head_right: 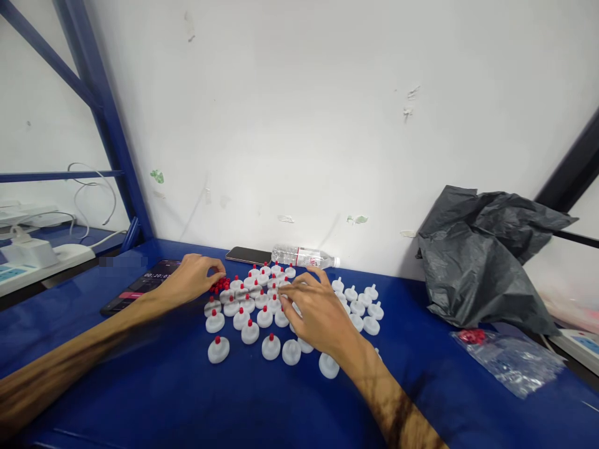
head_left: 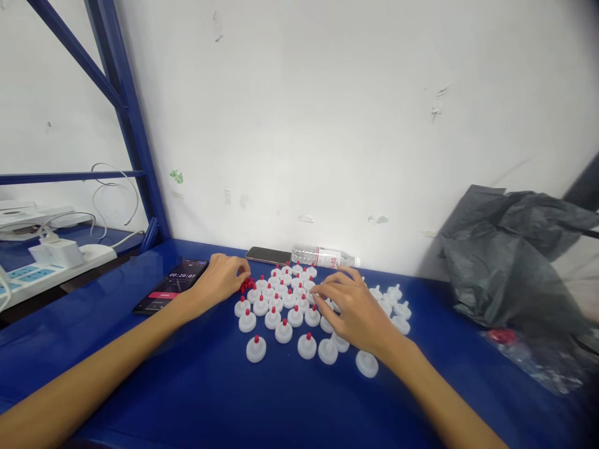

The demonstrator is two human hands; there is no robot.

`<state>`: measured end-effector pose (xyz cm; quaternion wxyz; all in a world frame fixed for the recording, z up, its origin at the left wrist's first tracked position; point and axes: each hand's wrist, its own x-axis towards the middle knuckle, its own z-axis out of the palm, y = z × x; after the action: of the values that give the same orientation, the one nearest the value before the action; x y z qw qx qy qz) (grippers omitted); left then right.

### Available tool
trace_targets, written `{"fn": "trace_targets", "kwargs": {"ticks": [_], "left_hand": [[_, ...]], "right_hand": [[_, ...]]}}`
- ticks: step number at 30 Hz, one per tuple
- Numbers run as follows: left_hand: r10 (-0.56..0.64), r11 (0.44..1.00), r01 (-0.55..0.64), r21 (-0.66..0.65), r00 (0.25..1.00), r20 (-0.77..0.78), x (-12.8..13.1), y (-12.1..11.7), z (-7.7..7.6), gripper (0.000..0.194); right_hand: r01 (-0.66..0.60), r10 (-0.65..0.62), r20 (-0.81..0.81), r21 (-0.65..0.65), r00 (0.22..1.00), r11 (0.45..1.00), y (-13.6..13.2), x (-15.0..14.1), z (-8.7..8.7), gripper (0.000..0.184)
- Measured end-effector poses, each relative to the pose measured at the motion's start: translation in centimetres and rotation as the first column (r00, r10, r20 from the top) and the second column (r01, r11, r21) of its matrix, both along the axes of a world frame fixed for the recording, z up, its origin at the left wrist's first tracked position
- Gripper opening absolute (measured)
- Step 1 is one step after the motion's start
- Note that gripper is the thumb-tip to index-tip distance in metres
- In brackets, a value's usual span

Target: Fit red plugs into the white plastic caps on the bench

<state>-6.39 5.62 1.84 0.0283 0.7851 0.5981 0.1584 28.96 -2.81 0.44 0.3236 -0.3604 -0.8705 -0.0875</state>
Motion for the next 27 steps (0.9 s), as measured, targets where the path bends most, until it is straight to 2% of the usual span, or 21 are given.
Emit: {"fn": "trace_targets", "kwargs": {"ticks": [6, 11, 16, 18, 21, 24, 27], "left_hand": [[0.049, 0.997, -0.049, 0.060, 0.999, 0.004, 0.1, -0.6, 0.4, 0.030], [0.139, 0.983, -0.144, 0.115, 0.989, 0.053, 0.5, -1.1, 0.8, 0.030], [0.146, 0.969, -0.177, 0.170, 0.973, 0.177, 0.7, -1.6, 0.9, 0.023], [0.112, 0.962, -0.162, 0.221, 0.968, 0.223, 0.8, -1.7, 0.8, 0.021], [-0.024, 0.939, -0.067, 0.338, 0.966, 0.258, 0.7, -1.6, 0.3, 0.018], [-0.171, 0.895, 0.061, 0.442, 0.962, 0.214, 0.4, -1.3, -0.3, 0.017], [-0.270, 0.846, 0.147, 0.513, 0.947, 0.172, 0.2, -1.3, -0.7, 0.018]], "right_hand": [[0.020, -0.020, 0.017, -0.010, 1.000, 1.000, 0.1, 0.3, -0.2, 0.030], [0.028, -0.028, 0.036, 0.002, 0.999, 1.000, 0.0, 0.3, -0.3, 0.030], [0.049, -0.052, 0.109, 0.037, 0.993, 0.998, 0.2, 0.5, -0.5, 0.010], [0.070, -0.075, 0.136, 0.036, 0.988, 0.997, 0.3, 0.4, -0.6, 0.008], [0.099, -0.099, 0.168, 0.008, 0.981, 0.995, 0.6, 0.3, -0.9, 0.009], [0.088, -0.084, 0.156, -0.023, 0.984, 0.996, 0.6, 0.4, -1.0, 0.009], [0.059, -0.059, 0.079, 0.006, 0.995, 0.998, 0.4, 0.5, -0.8, 0.012]]}}
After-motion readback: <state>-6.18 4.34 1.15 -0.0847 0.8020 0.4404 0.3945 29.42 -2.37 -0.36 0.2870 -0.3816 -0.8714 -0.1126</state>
